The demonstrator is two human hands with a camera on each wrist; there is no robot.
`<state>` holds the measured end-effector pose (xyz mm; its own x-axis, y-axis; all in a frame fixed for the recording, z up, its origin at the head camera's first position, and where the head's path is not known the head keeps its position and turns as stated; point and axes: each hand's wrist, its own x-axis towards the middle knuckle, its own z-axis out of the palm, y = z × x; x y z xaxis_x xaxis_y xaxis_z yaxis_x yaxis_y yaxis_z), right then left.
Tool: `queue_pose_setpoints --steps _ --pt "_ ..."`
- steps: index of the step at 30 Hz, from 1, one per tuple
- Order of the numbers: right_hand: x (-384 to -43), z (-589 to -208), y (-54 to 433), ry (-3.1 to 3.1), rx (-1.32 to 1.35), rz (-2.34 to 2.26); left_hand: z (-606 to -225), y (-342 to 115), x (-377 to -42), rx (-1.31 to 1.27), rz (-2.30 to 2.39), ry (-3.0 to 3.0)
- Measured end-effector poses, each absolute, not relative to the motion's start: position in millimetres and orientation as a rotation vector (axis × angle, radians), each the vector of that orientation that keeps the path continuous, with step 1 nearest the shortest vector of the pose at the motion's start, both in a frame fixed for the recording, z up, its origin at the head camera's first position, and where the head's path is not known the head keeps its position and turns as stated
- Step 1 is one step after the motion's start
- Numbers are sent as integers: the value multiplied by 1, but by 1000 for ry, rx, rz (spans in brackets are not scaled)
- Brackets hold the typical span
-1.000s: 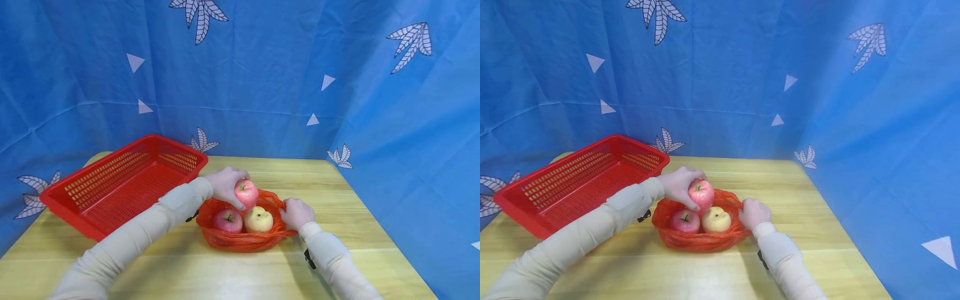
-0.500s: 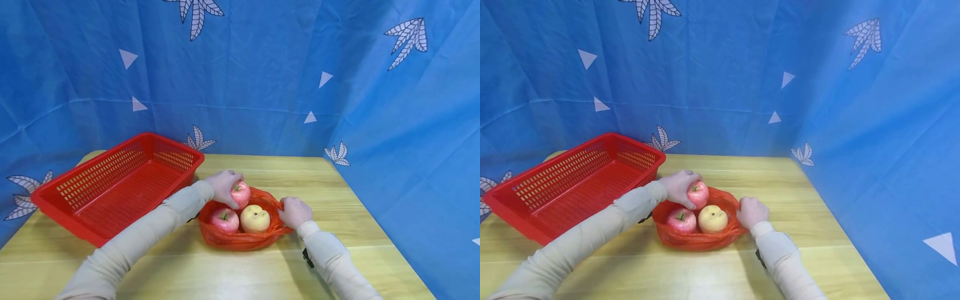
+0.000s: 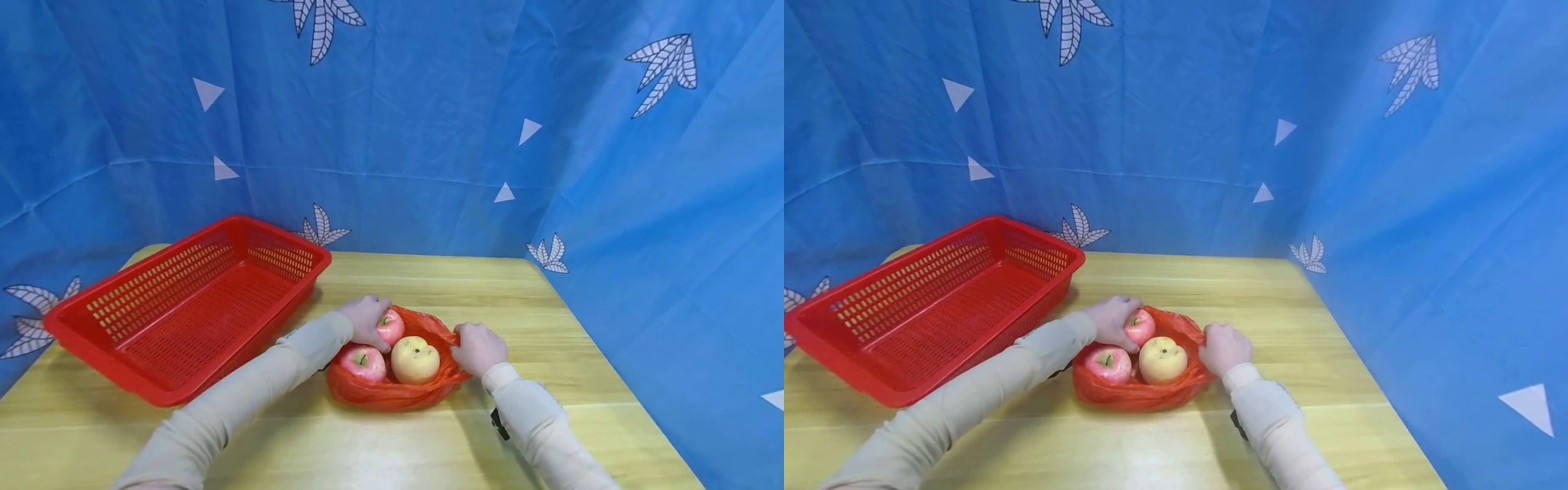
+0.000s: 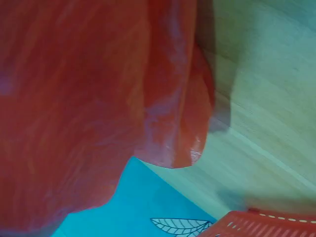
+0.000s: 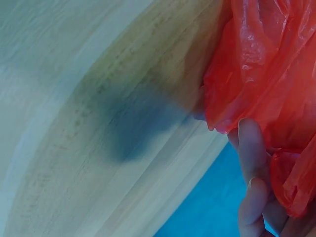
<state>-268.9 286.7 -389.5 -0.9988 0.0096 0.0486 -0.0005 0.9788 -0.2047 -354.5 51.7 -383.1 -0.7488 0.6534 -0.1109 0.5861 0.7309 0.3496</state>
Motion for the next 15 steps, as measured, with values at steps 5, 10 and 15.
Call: queue_pose_setpoints --steps 5,10,15 --pt "-269 -389 285 -3070 -10 361 -378 47 -356 969 414 2705" --pt "-271 -380 293 -3082 -6 545 -355 35 -358 1106 212 2832" --pt "-276 -362 307 -3105 73 725 -338 20 -353 1248 -39 2776"
